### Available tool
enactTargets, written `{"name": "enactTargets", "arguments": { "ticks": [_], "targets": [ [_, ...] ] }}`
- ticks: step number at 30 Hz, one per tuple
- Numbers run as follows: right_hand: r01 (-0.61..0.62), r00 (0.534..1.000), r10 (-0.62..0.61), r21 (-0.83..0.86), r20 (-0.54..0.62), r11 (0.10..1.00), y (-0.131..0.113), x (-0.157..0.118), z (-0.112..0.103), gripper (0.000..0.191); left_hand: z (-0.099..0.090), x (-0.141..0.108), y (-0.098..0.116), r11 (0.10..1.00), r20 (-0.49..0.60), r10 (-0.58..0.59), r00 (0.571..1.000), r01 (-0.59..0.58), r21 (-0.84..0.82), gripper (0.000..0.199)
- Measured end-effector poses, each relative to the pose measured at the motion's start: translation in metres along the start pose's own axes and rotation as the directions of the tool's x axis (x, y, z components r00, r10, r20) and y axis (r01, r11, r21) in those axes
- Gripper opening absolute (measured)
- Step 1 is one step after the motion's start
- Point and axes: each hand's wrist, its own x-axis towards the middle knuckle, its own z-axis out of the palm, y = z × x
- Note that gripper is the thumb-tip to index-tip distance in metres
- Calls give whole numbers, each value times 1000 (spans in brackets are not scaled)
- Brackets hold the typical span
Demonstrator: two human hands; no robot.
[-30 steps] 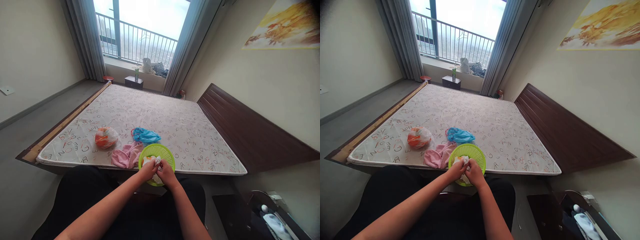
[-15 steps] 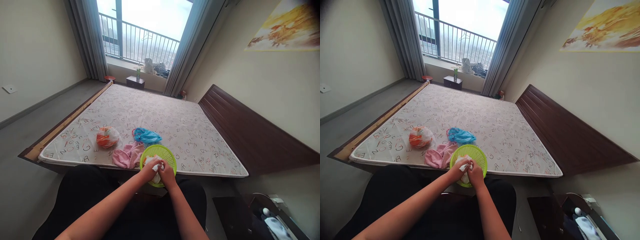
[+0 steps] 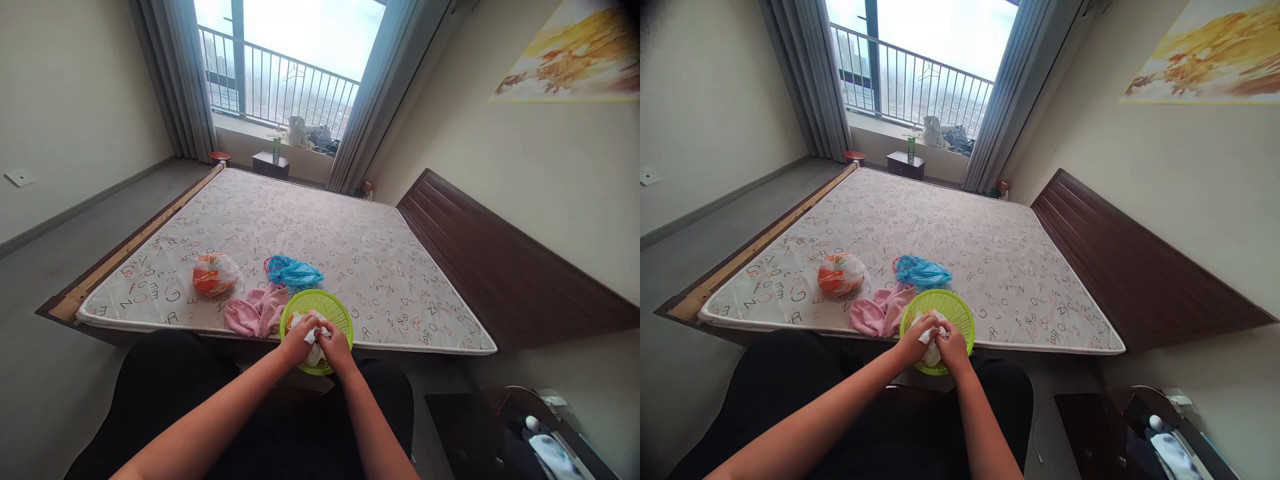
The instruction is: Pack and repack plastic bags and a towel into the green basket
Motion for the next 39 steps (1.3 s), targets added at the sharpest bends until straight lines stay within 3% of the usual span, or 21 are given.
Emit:
{"name": "enactTargets", "arguments": {
  "ticks": [7, 12, 15, 18, 24, 28, 34, 39],
  "targets": [
    [-75, 995, 54, 285, 80, 956, -1, 1, -6, 45, -7, -2, 10, 996, -45, 65, 997, -67, -56, 12],
    [-182, 983, 150, 587, 103, 789, -2, 6, -8, 49, -10, -2, 10, 985, -32, 147, 989, -150, -81, 10],
    [-248, 968, 208, 682, 142, 688, -3, 6, -8, 58, -10, -2, 6, 983, 9, 161, 987, -159, -94, 10],
    [-270, 952, 285, 741, 111, 615, -4, 6, -6, 63, -8, -3, 0, 987, 60, 145, 988, -141, -73, 11],
    [-176, 952, 306, 773, -25, 609, -6, 11, -11, 48, -8, -5, -7, 998, 73, 63, 995, -62, -13, 22],
    [-135, 945, 319, 802, -73, 582, -4, 21, -36, 40, -29, -2, -20, 992, -56, 54, 997, -47, 120, 21],
    [-71, 879, 415, 796, -235, 601, 14, 40, -78, 22, -59, 4, -50, 936, -207, 6, 978, 67, 346, 20],
    [-55, 861, 411, 749, -299, 660, 27, 33, -73, 22, -58, -1, -65, 938, -247, -23, 969, 106, 330, 21]
  ]
}}
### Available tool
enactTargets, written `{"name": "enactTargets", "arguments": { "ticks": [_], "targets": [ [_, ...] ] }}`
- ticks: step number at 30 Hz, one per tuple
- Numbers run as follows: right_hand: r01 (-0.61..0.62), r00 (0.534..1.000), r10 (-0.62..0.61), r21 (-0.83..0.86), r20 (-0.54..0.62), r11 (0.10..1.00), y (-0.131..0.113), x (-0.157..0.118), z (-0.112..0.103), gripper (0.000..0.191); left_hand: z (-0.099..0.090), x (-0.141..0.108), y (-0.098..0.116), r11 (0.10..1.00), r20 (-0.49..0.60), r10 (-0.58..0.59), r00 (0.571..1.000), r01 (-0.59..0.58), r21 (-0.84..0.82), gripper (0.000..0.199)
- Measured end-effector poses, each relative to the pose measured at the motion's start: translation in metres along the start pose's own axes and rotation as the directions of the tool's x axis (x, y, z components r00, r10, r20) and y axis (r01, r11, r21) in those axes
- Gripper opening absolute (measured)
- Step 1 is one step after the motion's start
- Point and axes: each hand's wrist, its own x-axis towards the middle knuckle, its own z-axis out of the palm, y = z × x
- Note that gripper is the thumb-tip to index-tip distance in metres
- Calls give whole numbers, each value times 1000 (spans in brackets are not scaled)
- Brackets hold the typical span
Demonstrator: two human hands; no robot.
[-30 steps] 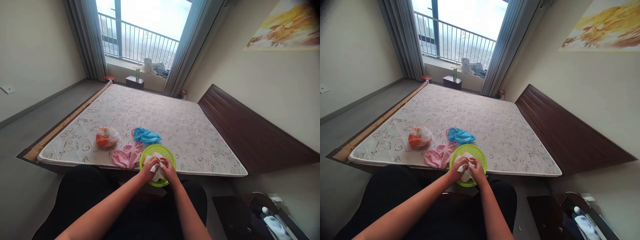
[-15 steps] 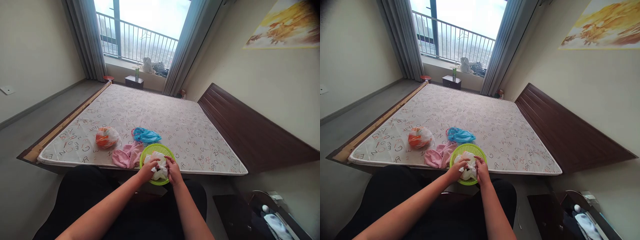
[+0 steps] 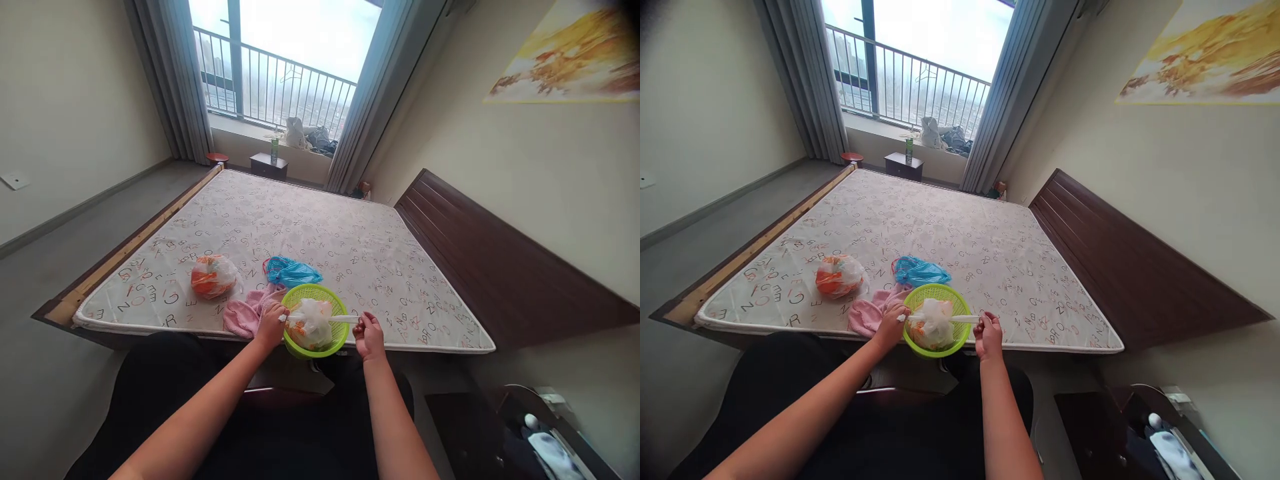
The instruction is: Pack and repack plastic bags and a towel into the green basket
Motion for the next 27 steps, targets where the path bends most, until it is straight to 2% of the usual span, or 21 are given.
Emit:
{"name": "enactTargets", "arguments": {
  "ticks": [2, 4, 6, 7, 9, 12, 13, 15, 17, 19, 22, 24, 27],
  "targets": [
    [7, 1000, -6, -50, 21, 999, 6, -7, -3, 31, 2, -6, -3, 999, -53, -28, 998, 26, -39, 24],
    [52, 994, -31, -202, 109, 978, 13, -16, -4, 45, 5, -13, -4, 996, -109, -66, 992, 58, -74, 25],
    [197, 965, -98, -423, 245, 884, 22, -27, 0, 58, 11, -22, -3, 991, -145, -103, 984, 90, -96, 23],
    [300, 940, -149, -531, 308, 793, 27, -33, 3, 61, 16, -28, -3, 989, -158, -119, 980, 103, -105, 19],
    [470, 882, -270, -691, 386, 549, 39, -45, 13, 61, 25, -38, -1, 983, -186, -152, 971, 129, -130, 14],
    [575, 784, -397, -799, 477, 175, 56, -60, 30, 56, 35, -55, -3, 971, -191, -191, 963, 157, -179, 38],
    [587, 760, -410, -804, 505, 95, 61, -62, 35, 59, 37, -59, -5, 968, -170, -192, 967, 158, -196, 45],
    [606, 739, -385, -795, 552, 22, 69, -63, 42, 72, 38, -66, -10, 962, -98, -168, 981, 142, -233, 52],
    [634, 752, -276, -772, 598, 54, 75, -60, 47, 85, 37, -70, -14, 955, -20, -139, 990, 129, -266, 52],
    [658, 753, -119, -739, 647, 147, 80, -55, 51, 87, 38, -72, -16, 948, 36, -126, 991, 131, -290, 50],
    [644, 734, 34, -711, 678, 283, 81, -47, 55, 62, 42, -72, -16, 929, 87, -122, 989, 144, -340, 52],
    [623, 738, 33, -698, 674, 353, 71, -43, 59, 44, 45, -72, -14, 906, 103, -144, 984, 173, -386, 58],
    [595, 779, -83, -690, 621, 412, 34, -38, 75, 33, 50, -68, -10, 859, 110, -189, 976, 219, -464, 71]
  ]
}}
